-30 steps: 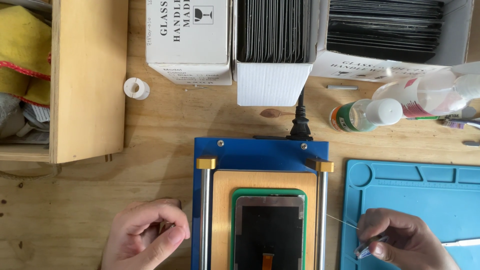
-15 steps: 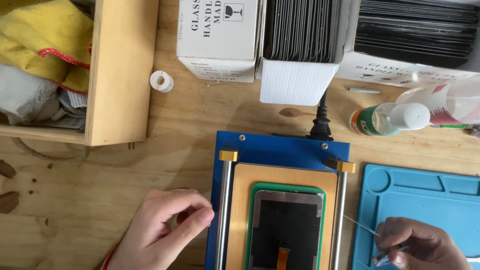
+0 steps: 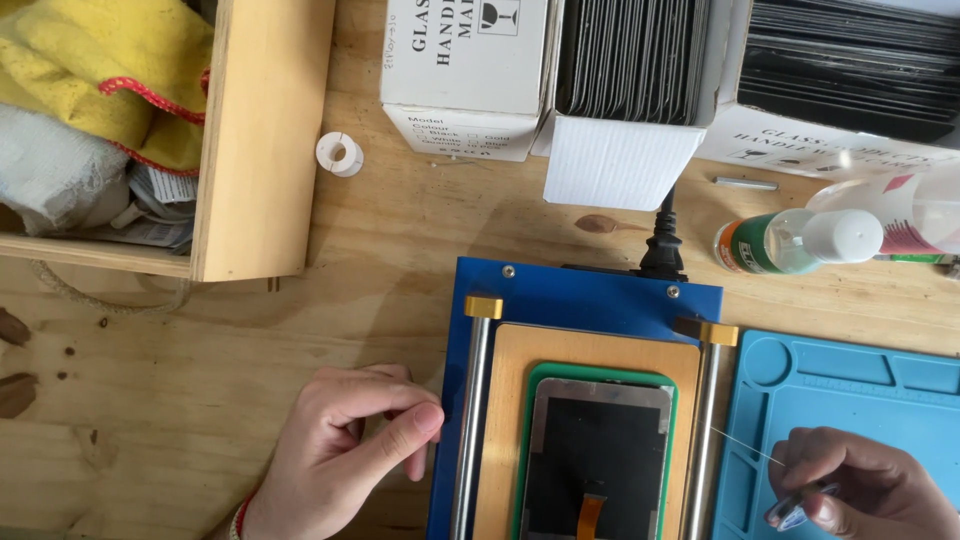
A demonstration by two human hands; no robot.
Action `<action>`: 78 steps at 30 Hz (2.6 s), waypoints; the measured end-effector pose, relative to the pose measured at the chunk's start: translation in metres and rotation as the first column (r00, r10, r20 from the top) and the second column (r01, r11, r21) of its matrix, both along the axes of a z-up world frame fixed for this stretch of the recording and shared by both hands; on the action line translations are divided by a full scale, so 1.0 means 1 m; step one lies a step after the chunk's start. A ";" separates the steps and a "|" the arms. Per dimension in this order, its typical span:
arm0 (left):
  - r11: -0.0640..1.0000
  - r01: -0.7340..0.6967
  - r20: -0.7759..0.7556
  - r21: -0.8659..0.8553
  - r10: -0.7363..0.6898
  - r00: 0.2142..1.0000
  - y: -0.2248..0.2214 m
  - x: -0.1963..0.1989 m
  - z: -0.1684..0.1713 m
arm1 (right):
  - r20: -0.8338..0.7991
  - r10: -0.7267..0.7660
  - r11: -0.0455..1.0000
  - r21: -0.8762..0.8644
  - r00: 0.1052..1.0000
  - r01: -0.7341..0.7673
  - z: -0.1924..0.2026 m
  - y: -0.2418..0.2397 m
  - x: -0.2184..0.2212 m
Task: Using a wire separator tool on a heating machine to detach a screen from a mobile phone frame.
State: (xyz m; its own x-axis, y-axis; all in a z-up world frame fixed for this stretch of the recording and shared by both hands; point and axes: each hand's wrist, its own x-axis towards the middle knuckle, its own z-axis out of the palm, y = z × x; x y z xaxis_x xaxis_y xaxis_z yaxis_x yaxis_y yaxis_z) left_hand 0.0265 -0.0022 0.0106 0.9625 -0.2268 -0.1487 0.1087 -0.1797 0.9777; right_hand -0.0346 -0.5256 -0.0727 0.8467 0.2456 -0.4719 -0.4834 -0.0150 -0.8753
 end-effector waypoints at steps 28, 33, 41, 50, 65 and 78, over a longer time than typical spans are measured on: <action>0.999 -0.029 0.024 -0.040 0.030 0.999 0.003 -0.013 0.006 | 0.029 -0.002 1.000 -0.028 1.000 0.003 0.003 0.009 0.009; 0.999 -0.024 0.033 -0.045 0.026 0.999 0.005 -0.015 0.004 | 0.085 0.001 1.000 0.018 0.996 -0.002 0.012 0.021 0.015; 0.999 -0.028 0.007 -0.030 0.028 1.000 0.010 -0.020 0.001 | 0.098 0.043 0.999 0.008 0.994 -0.044 0.015 0.026 0.022; 0.998 -0.036 0.015 -0.050 0.037 0.999 0.015 -0.027 -0.005 | 0.042 0.021 0.995 -0.098 0.999 -0.017 0.020 0.032 0.026; 0.995 -0.043 0.080 -0.088 0.050 0.996 0.020 -0.035 -0.017 | 0.060 0.067 0.998 -0.013 0.996 -0.066 0.045 0.068 0.049; 0.994 -0.065 0.082 -0.091 0.073 0.994 0.033 -0.049 -0.024 | -0.008 0.098 0.987 -0.126 0.995 -0.098 0.049 0.072 0.059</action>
